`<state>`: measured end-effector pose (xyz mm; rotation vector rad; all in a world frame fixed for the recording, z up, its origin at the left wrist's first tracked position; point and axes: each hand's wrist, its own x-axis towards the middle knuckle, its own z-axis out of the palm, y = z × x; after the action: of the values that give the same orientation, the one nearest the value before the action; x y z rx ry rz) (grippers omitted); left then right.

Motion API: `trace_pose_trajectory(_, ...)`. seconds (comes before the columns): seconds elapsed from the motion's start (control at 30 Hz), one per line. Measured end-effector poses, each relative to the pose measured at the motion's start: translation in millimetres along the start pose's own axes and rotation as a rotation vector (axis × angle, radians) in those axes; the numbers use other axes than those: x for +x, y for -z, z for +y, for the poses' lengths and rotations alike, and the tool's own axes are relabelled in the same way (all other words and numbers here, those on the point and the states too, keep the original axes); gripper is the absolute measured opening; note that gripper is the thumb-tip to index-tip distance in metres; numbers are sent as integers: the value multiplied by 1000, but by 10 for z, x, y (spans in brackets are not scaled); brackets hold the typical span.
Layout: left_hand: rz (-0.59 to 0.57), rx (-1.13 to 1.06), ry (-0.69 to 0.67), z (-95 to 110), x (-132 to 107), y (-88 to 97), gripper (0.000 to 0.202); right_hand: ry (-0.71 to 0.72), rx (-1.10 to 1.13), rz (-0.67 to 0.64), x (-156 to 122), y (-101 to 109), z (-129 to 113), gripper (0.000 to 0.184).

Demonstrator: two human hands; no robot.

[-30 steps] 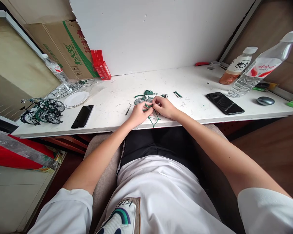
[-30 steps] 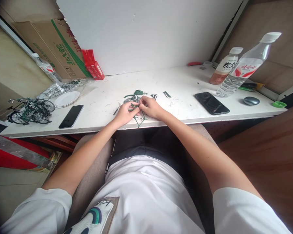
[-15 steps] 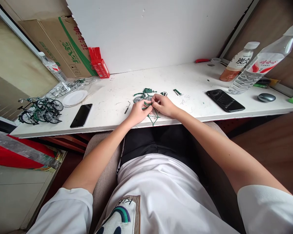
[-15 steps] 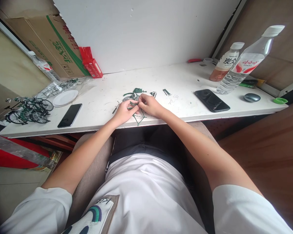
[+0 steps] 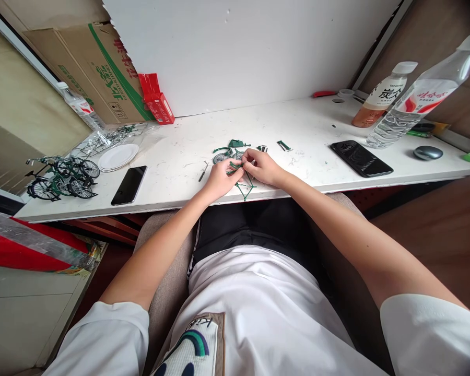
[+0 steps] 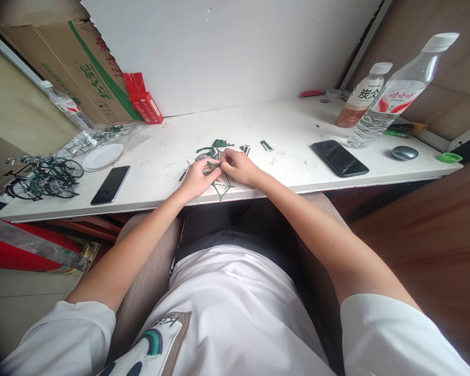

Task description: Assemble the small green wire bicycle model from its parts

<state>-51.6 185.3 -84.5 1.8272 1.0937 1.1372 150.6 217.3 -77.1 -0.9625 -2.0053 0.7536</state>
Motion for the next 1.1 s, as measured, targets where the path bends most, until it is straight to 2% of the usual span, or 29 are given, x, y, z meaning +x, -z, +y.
trace_pose_trajectory(1.1, 1, 3, 15, 27, -3, 11, 17, 31, 3, 16, -3, -11, 26, 9)
